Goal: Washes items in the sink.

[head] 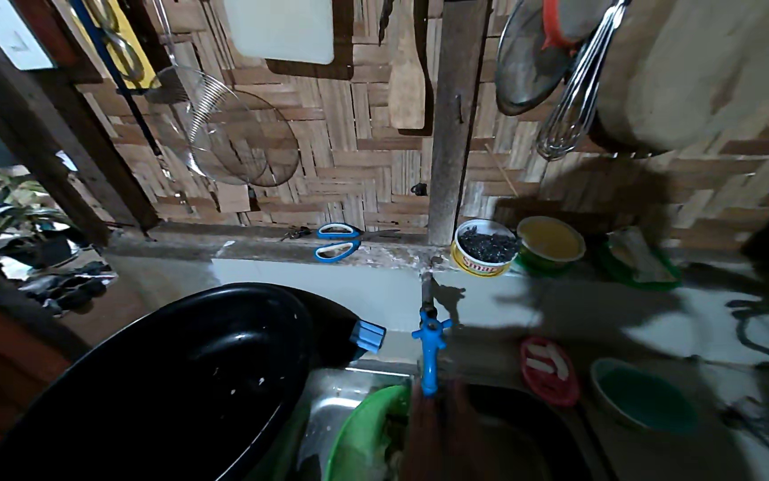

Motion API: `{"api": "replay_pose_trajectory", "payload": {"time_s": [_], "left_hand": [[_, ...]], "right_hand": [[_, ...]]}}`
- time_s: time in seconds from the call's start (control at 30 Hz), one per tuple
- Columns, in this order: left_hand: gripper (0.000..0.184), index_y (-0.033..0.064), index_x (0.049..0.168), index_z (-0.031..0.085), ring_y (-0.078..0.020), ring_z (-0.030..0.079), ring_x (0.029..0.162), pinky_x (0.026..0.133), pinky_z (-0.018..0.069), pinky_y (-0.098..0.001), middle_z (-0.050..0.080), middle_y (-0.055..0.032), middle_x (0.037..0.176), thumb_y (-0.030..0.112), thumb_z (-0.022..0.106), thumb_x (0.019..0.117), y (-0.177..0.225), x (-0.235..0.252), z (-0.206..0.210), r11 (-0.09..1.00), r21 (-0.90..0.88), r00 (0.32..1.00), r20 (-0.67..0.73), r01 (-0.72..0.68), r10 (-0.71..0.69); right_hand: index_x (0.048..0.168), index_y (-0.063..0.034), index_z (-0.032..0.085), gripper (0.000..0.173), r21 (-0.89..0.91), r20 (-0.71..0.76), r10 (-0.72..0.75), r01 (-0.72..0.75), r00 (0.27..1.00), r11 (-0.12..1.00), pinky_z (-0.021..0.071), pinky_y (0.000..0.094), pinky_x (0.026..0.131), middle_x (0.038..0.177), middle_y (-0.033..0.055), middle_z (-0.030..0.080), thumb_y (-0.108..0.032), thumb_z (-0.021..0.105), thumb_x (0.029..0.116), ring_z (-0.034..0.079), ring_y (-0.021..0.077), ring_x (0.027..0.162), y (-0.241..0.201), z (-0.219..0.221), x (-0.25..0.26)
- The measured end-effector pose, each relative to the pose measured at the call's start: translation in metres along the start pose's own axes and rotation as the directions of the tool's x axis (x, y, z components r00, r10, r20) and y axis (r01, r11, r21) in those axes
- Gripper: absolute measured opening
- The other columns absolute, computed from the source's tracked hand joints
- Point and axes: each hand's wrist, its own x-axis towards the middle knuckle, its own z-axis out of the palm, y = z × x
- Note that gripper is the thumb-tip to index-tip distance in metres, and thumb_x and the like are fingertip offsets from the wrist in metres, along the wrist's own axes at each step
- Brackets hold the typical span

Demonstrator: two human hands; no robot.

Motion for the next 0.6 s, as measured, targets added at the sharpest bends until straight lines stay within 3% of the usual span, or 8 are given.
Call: {"api": "replay_pose_trajectory", "payload": {"time_s": [0.1, 0.17, 0.23, 0.27, 0.33, 0.4, 0.47, 0.6], "left_hand": [[0.068, -0.0114, 0.155, 0.027, -0.042, 0.023, 0.153, 0.125, 0.0225, -0.0482, 0.02, -0.0328, 0.163, 0.019, 0.057, 0.1027, 0.016, -0.021, -0.005, 1.0, 0.008, 0.997, 0.08, -0.012, 0.011], [0.063, -0.0136, 0.155, 0.025, -0.0368, 0.028, 0.152, 0.125, 0.0256, -0.0429, 0.023, -0.0334, 0.162, 0.018, 0.05, 0.1057, -0.003, 0.004, -0.007, 0.99, -0.141, 0.999, -0.048, -0.005, -0.002], [0.067, -0.0107, 0.157, 0.02, -0.0321, 0.031, 0.15, 0.121, 0.0296, -0.0402, 0.022, -0.0321, 0.162, 0.027, 0.041, 0.1057, -0.018, 0.039, -0.016, 0.943, -0.322, 0.989, -0.092, 0.083, -0.118], [0.07, -0.0096, 0.158, 0.017, -0.0338, 0.028, 0.152, 0.122, 0.0268, -0.0425, 0.019, -0.0321, 0.163, 0.03, 0.04, 0.1053, -0.02, 0.049, -0.019, 0.933, -0.341, 0.985, -0.079, 0.119, -0.154], [0.064, -0.0128, 0.156, 0.021, -0.0398, 0.031, 0.15, 0.123, 0.0278, -0.0449, 0.026, -0.0352, 0.16, 0.022, 0.044, 0.1069, -0.006, 0.041, -0.016, 0.97, -0.215, 0.991, -0.041, 0.114, -0.125], [0.059, -0.0159, 0.148, 0.037, -0.0432, 0.04, 0.145, 0.121, 0.0329, -0.0455, 0.038, -0.0367, 0.153, 0.017, 0.054, 0.1031, -0.002, 0.007, 0.0, 0.999, -0.011, 0.997, -0.049, -0.053, 0.053], [0.064, -0.0157, 0.152, 0.03, -0.0441, 0.033, 0.149, 0.123, 0.0278, -0.046, 0.03, -0.0368, 0.157, 0.015, 0.056, 0.1019, 0.017, -0.017, -0.002, 0.997, 0.042, 0.996, 0.049, -0.072, 0.07], [0.067, -0.014, 0.156, 0.016, -0.0394, 0.027, 0.152, 0.125, 0.0254, -0.0444, 0.02, -0.0353, 0.162, 0.018, 0.046, 0.105, -0.002, 0.021, -0.011, 0.967, -0.25, 0.996, -0.061, 0.041, -0.058]], "right_hand": [[0.15, 0.0009, 0.043, 0.059, 0.013, 0.06, 0.054, -0.055, 0.997, 0.998, 0.0442, 0.0432, 0.111, 0.148, 0.0204, 0.051, -0.041, 0.028, 0.1116, 0.053, 0.024, 0.132, -0.013, -0.007, -0.004], [0.146, 0.0025, 0.046, 0.059, 0.012, 0.163, 0.021, -0.023, 0.986, 1.0, 0.0539, 0.0386, 0.097, 0.131, 0.018, 0.062, -0.041, 0.025, 0.1116, 0.063, 0.0184, 0.115, -0.001, -0.004, -0.014], [0.145, 0.0079, 0.043, 0.056, 0.008, 0.241, -0.002, 0.0, 0.97, 1.0, 0.0542, 0.036, 0.096, 0.128, 0.0194, 0.061, -0.033, 0.023, 0.1123, 0.063, 0.0161, 0.111, -0.012, 0.003, -0.034], [0.145, 0.0104, 0.041, 0.053, -0.008, 0.223, 0.052, -0.051, 0.973, 0.999, 0.0517, 0.0368, 0.1, 0.132, 0.0228, 0.059, -0.028, 0.023, 0.1125, 0.061, 0.0181, 0.114, -0.037, 0.008, -0.049], [0.143, 0.0111, 0.045, 0.046, -0.055, 0.068, 0.192, -0.189, 0.979, 0.98, 0.0462, 0.037, 0.102, 0.135, 0.025, 0.056, -0.019, 0.028, 0.1131, 0.058, 0.0213, 0.115, -0.104, 0.021, -0.074], [0.143, 0.0113, 0.045, 0.045, -0.07, -0.044, 0.178, -0.181, 0.983, 0.981, 0.0458, 0.0386, 0.104, 0.138, 0.0277, 0.055, -0.019, 0.03, 0.1129, 0.058, 0.0264, 0.12, -0.13, 0.021, -0.081], [0.145, 0.0119, 0.043, 0.045, -0.076, -0.062, 0.198, -0.202, 0.978, 0.976, 0.0405, 0.0375, 0.109, 0.145, 0.0288, 0.049, -0.017, 0.031, 0.1126, 0.053, 0.0276, 0.128, -0.146, 0.016, -0.082], [0.142, 0.0093, 0.045, 0.043, -0.108, 0.052, 0.205, -0.199, 0.977, 0.974, 0.049, 0.0358, 0.099, 0.131, 0.0214, 0.06, -0.019, 0.033, 0.1125, 0.06, 0.0192, 0.112, -0.087, 0.012, -0.06]]}}
